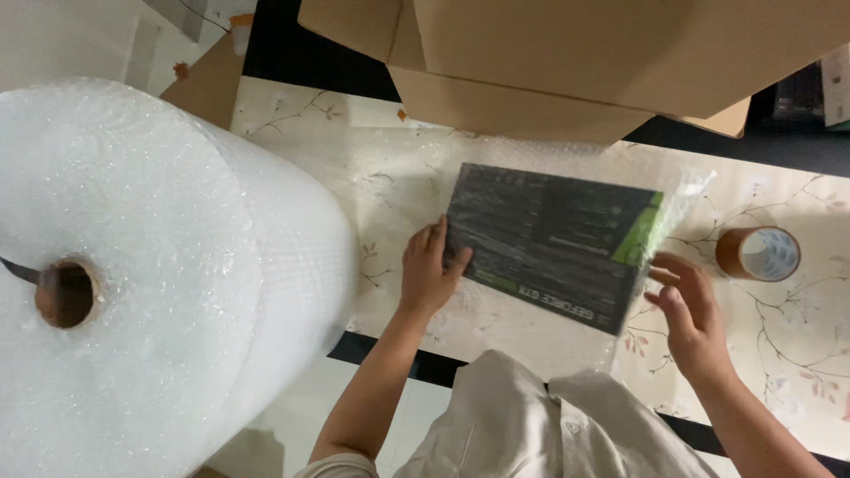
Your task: The person wraps a graphics card box in bubble wrap, cuts the wrap with scissors, and secures it with packing tape.
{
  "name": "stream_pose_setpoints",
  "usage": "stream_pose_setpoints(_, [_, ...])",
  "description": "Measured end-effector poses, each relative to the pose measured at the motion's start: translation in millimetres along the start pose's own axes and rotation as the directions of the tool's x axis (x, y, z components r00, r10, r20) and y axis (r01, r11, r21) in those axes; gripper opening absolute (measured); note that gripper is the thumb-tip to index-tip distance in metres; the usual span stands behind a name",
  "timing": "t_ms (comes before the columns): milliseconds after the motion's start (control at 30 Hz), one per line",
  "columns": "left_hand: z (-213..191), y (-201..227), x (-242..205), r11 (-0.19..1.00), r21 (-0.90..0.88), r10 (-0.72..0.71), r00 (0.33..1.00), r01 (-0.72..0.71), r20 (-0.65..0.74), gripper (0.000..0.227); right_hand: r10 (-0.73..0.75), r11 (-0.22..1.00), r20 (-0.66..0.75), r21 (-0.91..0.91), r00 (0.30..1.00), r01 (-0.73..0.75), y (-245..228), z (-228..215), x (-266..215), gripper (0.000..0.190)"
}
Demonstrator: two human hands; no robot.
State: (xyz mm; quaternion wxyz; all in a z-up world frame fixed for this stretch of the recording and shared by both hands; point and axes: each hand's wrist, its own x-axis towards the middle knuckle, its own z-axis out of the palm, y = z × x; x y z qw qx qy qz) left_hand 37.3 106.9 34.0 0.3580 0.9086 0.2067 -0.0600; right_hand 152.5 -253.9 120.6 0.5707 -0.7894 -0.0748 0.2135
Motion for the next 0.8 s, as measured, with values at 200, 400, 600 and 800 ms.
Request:
stream_pose_setpoints(200, [43,22,-12,0.952,0.262,0.212,0.957,-0.156,-0.2,0.089,0.459,0.866,0.037,0.202,0.888,-0.457,34,-3,-12,0.067])
stream_pose_setpoints(400, [30,21,-10,0.968,0.182,0.202,0.968,-0.173,-0.151,0.091,0.332,0.878,-0.414,-0.193,0.848,-0.438,93,-63,-36,0.028])
stream_pose_setpoints(600, [6,-11,-10,0.908,-0.417,0.0,0.993,-0.048,-0.115,0.084,0.084,0.55,-0.679,-0.578,0.729,-0.602,234,-221,-89,0.035])
stream_pose_setpoints(800, [-28,-38,-18,0.977,-0.183,-0.123,0.991,0.111,-0.056,0.088,0.293,0.561,-0.724,-0.398,0.625,-0.725,203,-221,-90,0.06])
